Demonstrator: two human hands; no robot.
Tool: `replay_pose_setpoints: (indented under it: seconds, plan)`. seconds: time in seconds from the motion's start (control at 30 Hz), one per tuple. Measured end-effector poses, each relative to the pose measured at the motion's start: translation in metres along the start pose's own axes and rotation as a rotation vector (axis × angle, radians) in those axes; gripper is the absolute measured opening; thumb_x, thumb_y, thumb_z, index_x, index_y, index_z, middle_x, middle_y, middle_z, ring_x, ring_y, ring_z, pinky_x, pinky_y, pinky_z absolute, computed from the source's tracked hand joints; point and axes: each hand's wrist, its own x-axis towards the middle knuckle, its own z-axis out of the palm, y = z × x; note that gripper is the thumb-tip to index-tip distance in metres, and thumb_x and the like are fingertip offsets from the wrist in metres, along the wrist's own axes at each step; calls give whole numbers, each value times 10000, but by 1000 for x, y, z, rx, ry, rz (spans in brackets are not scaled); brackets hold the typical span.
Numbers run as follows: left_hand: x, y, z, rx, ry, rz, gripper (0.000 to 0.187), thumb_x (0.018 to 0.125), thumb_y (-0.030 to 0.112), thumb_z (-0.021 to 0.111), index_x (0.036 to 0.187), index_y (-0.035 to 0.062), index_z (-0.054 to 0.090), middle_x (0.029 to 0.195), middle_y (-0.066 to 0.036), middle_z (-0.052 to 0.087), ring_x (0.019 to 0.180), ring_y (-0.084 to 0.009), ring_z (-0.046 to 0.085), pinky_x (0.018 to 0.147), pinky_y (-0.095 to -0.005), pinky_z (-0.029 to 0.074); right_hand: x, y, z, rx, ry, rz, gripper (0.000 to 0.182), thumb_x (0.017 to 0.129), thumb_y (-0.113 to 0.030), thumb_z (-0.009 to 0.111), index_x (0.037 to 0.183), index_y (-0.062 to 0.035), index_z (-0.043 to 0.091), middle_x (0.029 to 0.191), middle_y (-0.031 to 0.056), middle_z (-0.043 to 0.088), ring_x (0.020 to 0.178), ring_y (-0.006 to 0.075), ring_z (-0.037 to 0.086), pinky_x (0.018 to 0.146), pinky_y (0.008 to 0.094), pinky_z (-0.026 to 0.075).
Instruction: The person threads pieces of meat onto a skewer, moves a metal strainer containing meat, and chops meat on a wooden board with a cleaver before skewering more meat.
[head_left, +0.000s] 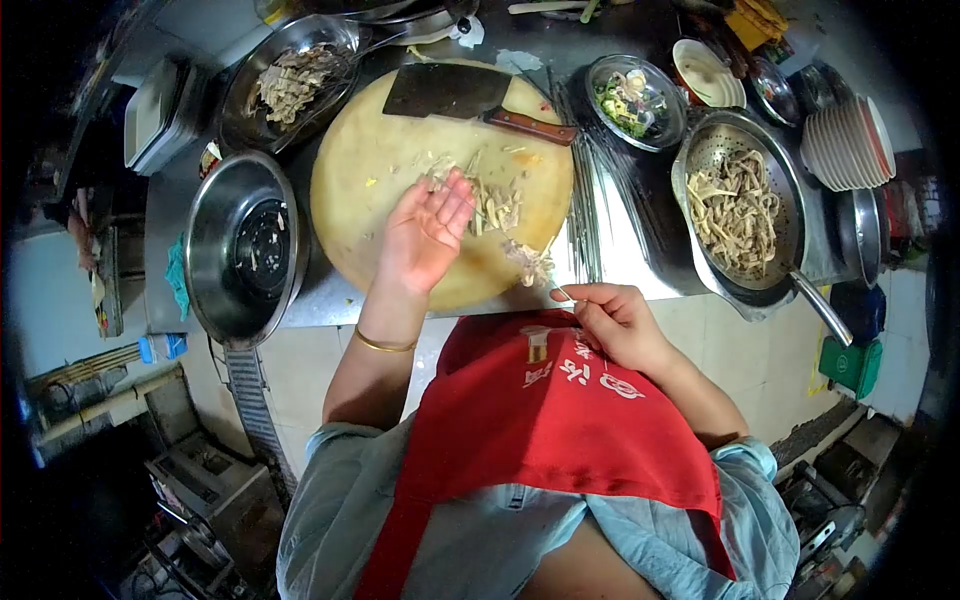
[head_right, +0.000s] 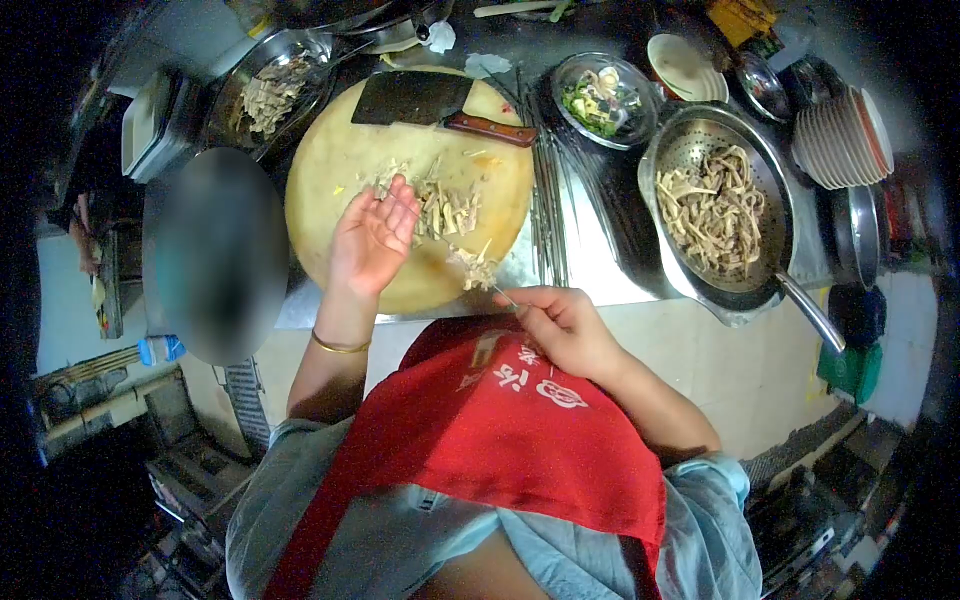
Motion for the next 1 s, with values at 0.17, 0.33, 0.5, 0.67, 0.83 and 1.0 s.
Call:
replay_pose_setpoints:
  seconds: [0.17, 0.33, 0.5, 0.67, 0.83, 1.0]
  plan:
    - [2, -2, 1, -31, 25, 25, 188, 908, 198, 559, 1005, 39, 533, 1032, -87, 614, 975, -188, 594, 898, -342, 492, -3, 0, -1, 44, 2, 12, 250, 919, -32, 448, 1102, 36, 603, 695, -65, 523, 594, 8, 411, 556, 165, 371]
    - [-1, -8, 12, -49, 37, 82, 151, 915, 186, 544, 975, 47, 552, 1015, -81, 631, 942, -166, 617, 876, -319, 508, -5, 1, -3, 39, 4, 0, 242, 922, -35, 452, 1094, 37, 606, 681, -67, 514, 583, 8, 404, 544, 164, 363]
    - [0, -12, 7, 82, 31, 150, 141, 895, 156, 576, 1003, 67, 556, 1030, -125, 610, 993, -215, 582, 895, -367, 492, -6, 2, -6, 48, 4, 8, 242, 922, -31, 452, 1094, 40, 607, 677, -60, 521, 587, 10, 418, 547, 169, 372]
    - [-4, -21, 9, 144, -24, 124, 115, 889, 150, 583, 975, 73, 578, 1033, -127, 617, 962, -239, 598, 889, -393, 485, -6, 0, -1, 61, 43, -21, 245, 922, -28, 454, 1104, 36, 605, 672, -53, 550, 577, 7, 439, 532, 171, 377]
    - [-14, -45, 15, 228, -37, 20, 122, 897, 179, 573, 986, 96, 567, 1027, -92, 617, 954, -194, 589, 817, -324, 494, -1, 1, -8, 180, -7, 75, 262, 917, -38, 441, 1110, 32, 603, 602, -45, 532, 490, 13, 413, 478, 160, 353]
    - [-21, -59, 12, 289, -159, -45, 93, 898, 155, 573, 954, 100, 622, 998, -89, 643, 869, -157, 603, 704, -309, 492, 11, -3, -15, 378, -27, 163, 290, 869, -34, 438, 1102, 29, 599, 507, -15, 459, 377, 41, 369, 341, 175, 270]
